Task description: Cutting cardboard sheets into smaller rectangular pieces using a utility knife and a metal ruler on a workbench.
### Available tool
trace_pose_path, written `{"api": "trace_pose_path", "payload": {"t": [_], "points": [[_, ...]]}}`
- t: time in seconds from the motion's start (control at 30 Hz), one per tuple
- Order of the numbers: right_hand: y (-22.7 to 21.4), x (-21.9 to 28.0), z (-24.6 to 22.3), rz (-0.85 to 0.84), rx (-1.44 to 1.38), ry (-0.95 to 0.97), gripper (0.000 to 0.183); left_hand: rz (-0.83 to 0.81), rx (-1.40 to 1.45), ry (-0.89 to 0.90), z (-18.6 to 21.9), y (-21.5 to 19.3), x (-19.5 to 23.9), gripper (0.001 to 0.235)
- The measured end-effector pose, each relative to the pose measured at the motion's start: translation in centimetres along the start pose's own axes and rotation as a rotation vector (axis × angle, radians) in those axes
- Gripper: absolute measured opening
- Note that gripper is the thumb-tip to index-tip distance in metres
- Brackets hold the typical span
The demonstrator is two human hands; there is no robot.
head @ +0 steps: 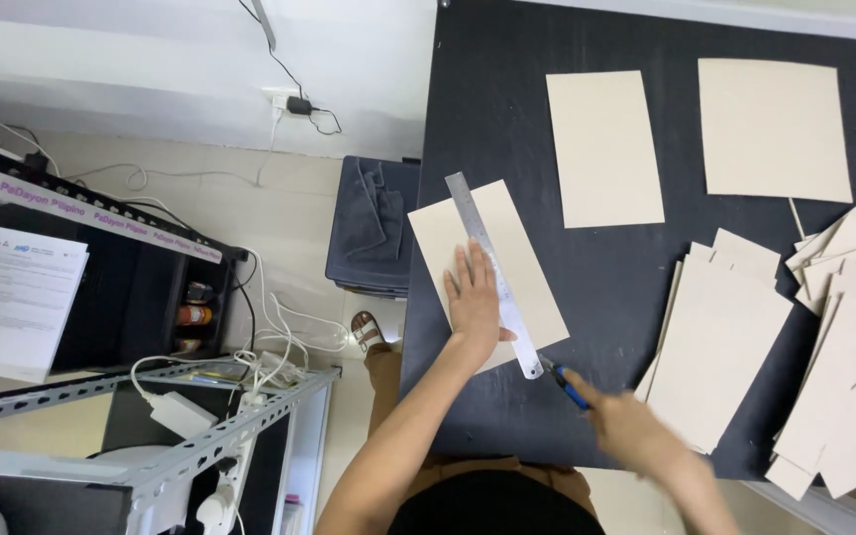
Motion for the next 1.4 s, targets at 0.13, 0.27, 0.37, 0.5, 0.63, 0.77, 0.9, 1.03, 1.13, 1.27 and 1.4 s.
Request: {"api": "trace_pose_path", "payload": {"t": [0.13,0.27,0.37,0.5,0.63,0.77,0.9,1.03,1.13,1.27,1.4], "points": [[-11.0,-0.8,-5.6,-0.099,-0.038,0.057,0.057,-0.002,0.019,0.009,0.0,-0.2,0.4,0.142],[-17.0,-3.5,-7.7,0.101,-0.038,-0.002,0.045,-0.018,-0.029,0.001,-0.1,-0.7,-0.6,0.141],[-16.9,-10.6,-7.6,0.326,-0.068,-0.044,0.049,-0.051,-0.012,0.011,-0.1,1.0,-0.6,0.145],[-15.7,-16.0,-9.9,0.548,-0.207,-0.099,0.054,-0.06,0.018,0.014,-0.4,1.1,-1.0,0.148],[-13.1,-16.6,-10.9,0.499,-0.17,-0.065,0.054,-0.039,0.038,0.014,-0.4,1.6,-1.1,0.149],[-12.3,-17.5,-11.0,0.49,-0.086,-0.105,0.055,-0.018,0.055,0.007,-0.5,1.8,-1.5,0.15],[-8.9,-14.1,-9.1,0.382,-0.068,-0.132,0.061,-0.007,0.059,0.013,-0.4,1.8,-1.2,0.147],[-2.8,-4.5,-4.2,0.244,-0.028,-0.041,0.062,0.036,0.096,0.025,-0.4,1.0,-0.7,0.145],[1.3,-0.6,1.2,0.24,-0.027,-0.119,0.073,-0.033,-0.109,-0.002,-0.4,1.7,-0.6,0.153],[-3.5,2.1,2.5,-0.062,-0.381,0.198,0.061,-0.02,-0.07,0.019,-0.6,1.0,-0.8,0.152],[-5.1,-11.2,3.6,0.797,-0.661,0.042,0.034,0.034,-0.023,0.045,-1.4,2.8,-1.7,0.153]]}}
Point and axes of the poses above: each hand's wrist, its own x-axis away from the middle knuckle, its own y-axis out of the palm, z = x × y, the point moved 7 cm from there along -x, towards the middle knuckle, and after that the axes turned 3 degrees about z, right-handed, at the moved point
